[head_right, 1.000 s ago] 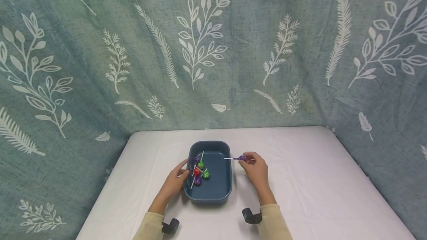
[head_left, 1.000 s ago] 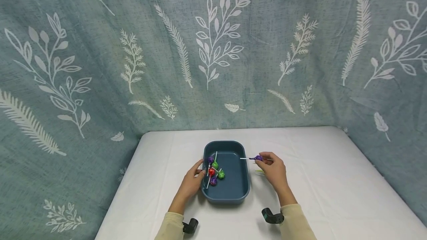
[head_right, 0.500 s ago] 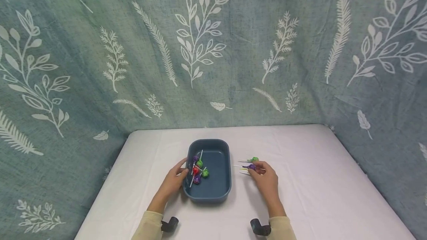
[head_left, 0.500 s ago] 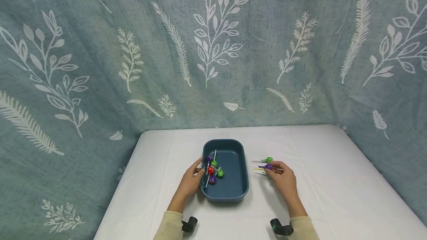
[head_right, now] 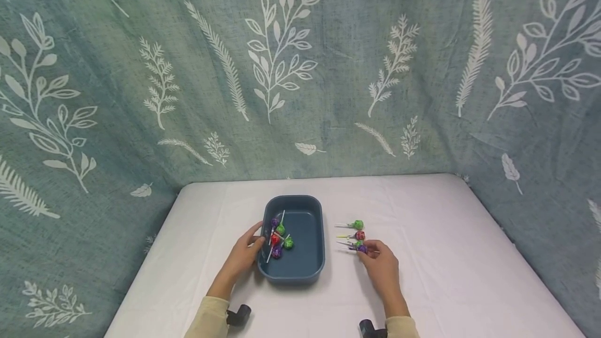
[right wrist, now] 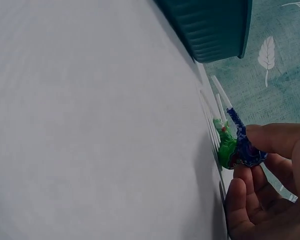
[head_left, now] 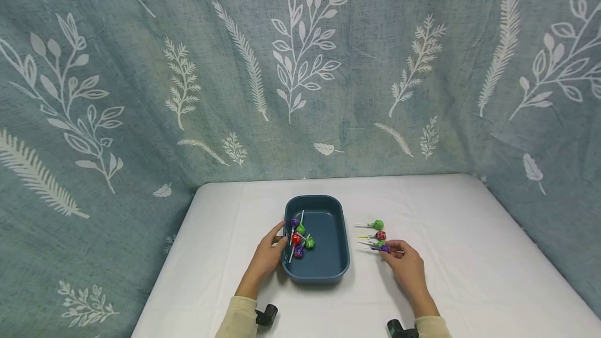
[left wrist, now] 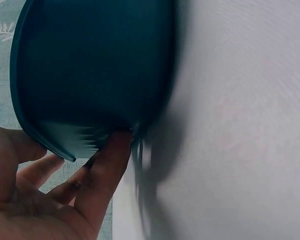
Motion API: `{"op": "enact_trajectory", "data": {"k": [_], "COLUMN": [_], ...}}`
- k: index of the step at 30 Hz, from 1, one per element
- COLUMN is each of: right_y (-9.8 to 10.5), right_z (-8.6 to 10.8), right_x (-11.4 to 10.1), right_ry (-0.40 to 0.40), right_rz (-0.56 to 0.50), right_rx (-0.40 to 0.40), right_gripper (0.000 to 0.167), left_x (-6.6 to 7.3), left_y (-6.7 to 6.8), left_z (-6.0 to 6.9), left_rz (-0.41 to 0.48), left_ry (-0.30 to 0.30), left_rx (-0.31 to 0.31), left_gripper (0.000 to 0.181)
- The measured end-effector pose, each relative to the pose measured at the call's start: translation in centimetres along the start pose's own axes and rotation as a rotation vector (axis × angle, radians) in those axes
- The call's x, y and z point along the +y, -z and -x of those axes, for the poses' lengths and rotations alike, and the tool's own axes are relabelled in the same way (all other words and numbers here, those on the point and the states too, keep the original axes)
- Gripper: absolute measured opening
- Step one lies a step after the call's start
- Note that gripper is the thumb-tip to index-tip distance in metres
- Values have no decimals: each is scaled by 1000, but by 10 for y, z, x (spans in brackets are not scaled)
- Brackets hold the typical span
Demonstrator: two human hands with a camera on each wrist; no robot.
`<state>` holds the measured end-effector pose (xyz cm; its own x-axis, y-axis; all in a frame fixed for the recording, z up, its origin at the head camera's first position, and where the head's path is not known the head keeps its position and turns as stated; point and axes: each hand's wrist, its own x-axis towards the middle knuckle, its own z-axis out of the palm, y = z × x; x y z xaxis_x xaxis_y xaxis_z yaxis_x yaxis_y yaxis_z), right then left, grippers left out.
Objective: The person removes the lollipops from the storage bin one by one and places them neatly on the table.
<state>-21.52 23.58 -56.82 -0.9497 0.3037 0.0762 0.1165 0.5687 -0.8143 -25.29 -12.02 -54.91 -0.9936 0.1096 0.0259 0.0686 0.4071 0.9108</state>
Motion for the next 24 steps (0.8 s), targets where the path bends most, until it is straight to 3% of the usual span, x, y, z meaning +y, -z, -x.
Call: {"op": "enact_trajectory", "data": {"k": [14, 24], "right_y": [-6, -8], "right_z": [-4, -1], "right_x": [5, 6], "right_ry": [63, 66], "right_rz": [104, 141], "right_rx": [-4, -20], "right_gripper": [31, 34], "left_x": [0, -1], "left_y": [0, 0], "left_z": [-1, 1], "left_rz": [2, 1], "left_ry": [11, 9], "left_rx": [1, -6], "left_gripper": [50, 50]}}
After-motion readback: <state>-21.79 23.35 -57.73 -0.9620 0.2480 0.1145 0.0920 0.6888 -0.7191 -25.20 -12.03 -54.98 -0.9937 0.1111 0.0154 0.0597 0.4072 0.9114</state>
